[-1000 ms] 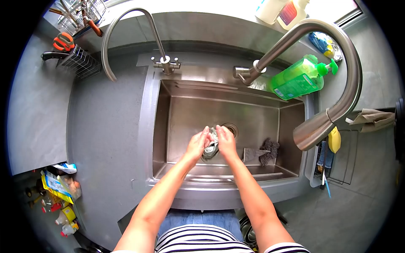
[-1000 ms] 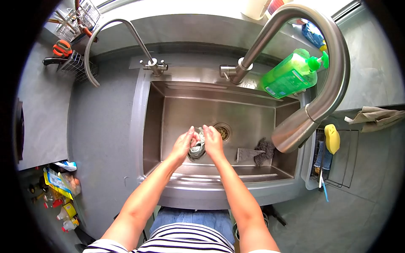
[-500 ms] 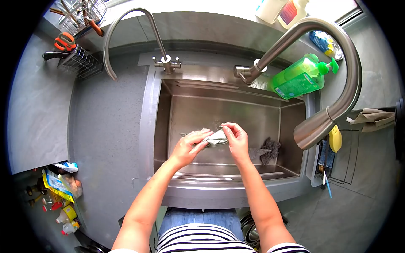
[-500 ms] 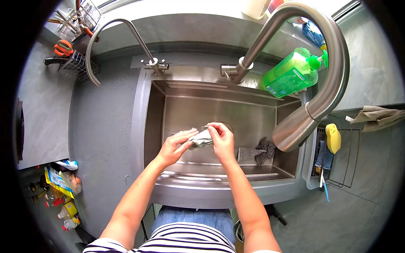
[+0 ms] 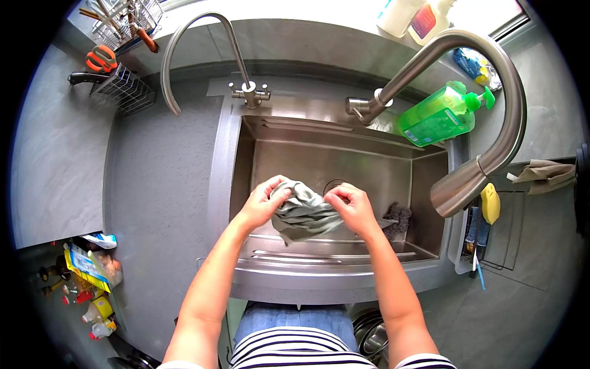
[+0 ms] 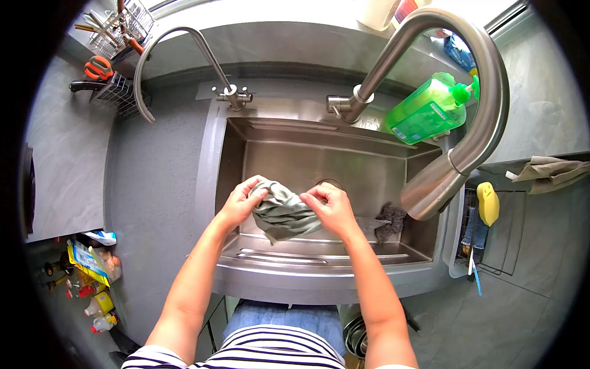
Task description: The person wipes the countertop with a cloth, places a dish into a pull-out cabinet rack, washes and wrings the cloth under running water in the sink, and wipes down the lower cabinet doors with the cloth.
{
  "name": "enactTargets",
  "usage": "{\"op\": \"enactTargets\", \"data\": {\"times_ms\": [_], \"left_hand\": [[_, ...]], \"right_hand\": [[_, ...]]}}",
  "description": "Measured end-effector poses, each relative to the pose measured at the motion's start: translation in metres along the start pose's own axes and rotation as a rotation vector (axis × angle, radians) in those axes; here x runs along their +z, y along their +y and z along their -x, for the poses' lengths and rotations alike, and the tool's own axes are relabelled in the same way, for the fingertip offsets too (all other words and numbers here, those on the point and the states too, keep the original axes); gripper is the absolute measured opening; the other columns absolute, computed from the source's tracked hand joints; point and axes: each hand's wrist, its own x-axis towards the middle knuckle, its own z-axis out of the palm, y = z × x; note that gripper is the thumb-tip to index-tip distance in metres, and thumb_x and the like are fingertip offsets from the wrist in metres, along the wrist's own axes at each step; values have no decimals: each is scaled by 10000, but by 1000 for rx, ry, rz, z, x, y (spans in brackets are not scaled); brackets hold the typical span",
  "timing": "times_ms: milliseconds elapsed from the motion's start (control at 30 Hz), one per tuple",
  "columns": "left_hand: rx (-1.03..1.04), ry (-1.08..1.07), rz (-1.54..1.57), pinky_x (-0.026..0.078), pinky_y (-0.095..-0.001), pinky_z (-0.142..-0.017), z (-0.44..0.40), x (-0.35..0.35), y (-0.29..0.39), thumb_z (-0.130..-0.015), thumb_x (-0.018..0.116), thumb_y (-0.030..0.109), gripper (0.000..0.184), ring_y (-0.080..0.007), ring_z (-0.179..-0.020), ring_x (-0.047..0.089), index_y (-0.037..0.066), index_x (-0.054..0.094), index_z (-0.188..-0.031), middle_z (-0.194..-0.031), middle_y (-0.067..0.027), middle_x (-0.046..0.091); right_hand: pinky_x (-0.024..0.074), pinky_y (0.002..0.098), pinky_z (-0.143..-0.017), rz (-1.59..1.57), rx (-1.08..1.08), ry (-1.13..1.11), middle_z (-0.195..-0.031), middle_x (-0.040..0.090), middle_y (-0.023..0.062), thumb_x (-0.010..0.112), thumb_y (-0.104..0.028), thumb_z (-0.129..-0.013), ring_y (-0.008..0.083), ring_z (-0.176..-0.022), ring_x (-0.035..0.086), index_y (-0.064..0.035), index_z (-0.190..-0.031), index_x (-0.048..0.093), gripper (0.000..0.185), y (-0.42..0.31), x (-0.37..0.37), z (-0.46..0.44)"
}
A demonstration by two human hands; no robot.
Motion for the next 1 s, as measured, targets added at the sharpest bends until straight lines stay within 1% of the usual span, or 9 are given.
{"op": "enactTargets", "data": {"times_ms": [133, 233, 400, 500, 567, 633, 733, 867, 1000], "left_hand": [[-123, -77, 36, 406, -197, -713, 3, 8, 4, -990, 546, 274, 260, -27, -807, 487, 49, 642, -1079, -818, 74, 563], [-16, -120, -111, 428, -253, -809, 2, 12, -7, -982, 552, 259, 277, -84, -895, 532, 25, 672, -1072, -965, 2, 602], [209, 151, -238, 440, -265, -834, 2, 16, -8, -950, 606, 222, 228, -98, -901, 557, 10, 683, -988, -900, -18, 610], [-65, 61, -56, 450, -238, -753, 1, 19, -11, -961, 593, 234, 237, -67, -811, 557, 8, 645, -910, -847, 16, 622], [-61, 166, 136, 437, -212, -653, -7, 34, -19, -997, 523, 283, 257, -62, -706, 540, 60, 587, -887, -802, 26, 599], [-162, 348, 449, 431, -220, -626, -14, 49, -18, -1001, 508, 321, 287, -56, -680, 514, 75, 578, -873, -767, 29, 571], [-413, 299, 512, 407, -237, -552, -24, 48, -33, -1008, 468, 385, 354, -53, -627, 496, 85, 587, -862, -713, 29, 559], [-355, 424, 411, 439, -250, -596, -20, 82, -37, -1011, 453, 367, 316, -69, -698, 544, 117, 595, -881, -791, 40, 594], [-344, 85, 657, 434, -249, -582, -18, 52, -56, -1013, 449, 362, 315, -77, -682, 548, 123, 592, -867, -780, 43, 591]], "right_hand": [[451, 288, -734, -141, -158, 56, -896, 621, 32, 720, -259, -838, 134, -802, 565, -56, -987, 696, 254, -3, 18, 3], [462, 260, -776, -290, 21, -196, -942, 613, 0, 694, -197, -872, 88, -848, 553, -57, -1156, 613, 327, 7, 26, 2], [455, 230, -704, -760, 137, 56, -884, 557, -19, 613, -90, -898, 54, -793, 507, -64, -938, 550, 79, 5, 33, 2], [446, 232, -640, -885, 171, 226, -826, 482, -34, 512, -7, -897, 45, -732, 464, -96, -956, 469, 115, -2, 36, -1], [435, 248, -590, -373, -27, 400, -843, 496, 13, 474, 6, -875, 75, -678, 466, -67, -1026, 474, 168, -14, 43, -4], [461, 314, -586, -91, -205, 242, -844, 576, 83, 565, -102, -886, 168, -668, 574, -41, -1046, 521, 176, -33, 50, 2], [471, 430, -575, 286, -381, 122, -705, 575, 209, 663, -302, -877, 412, -647, 588, -25, -851, 558, 298, -36, 84, 20], [477, 446, -544, 436, 39, 240, -702, 628, 178, 598, -329, -901, 373, -629, 619, -72, -824, 599, 268, 1, 66, -16], [479, 453, -551, 391, -272, 250, -730, 634, 175, 596, -323, -899, 383, -644, 622, -69, -844, 603, 260, -20, 90, 16]]}}
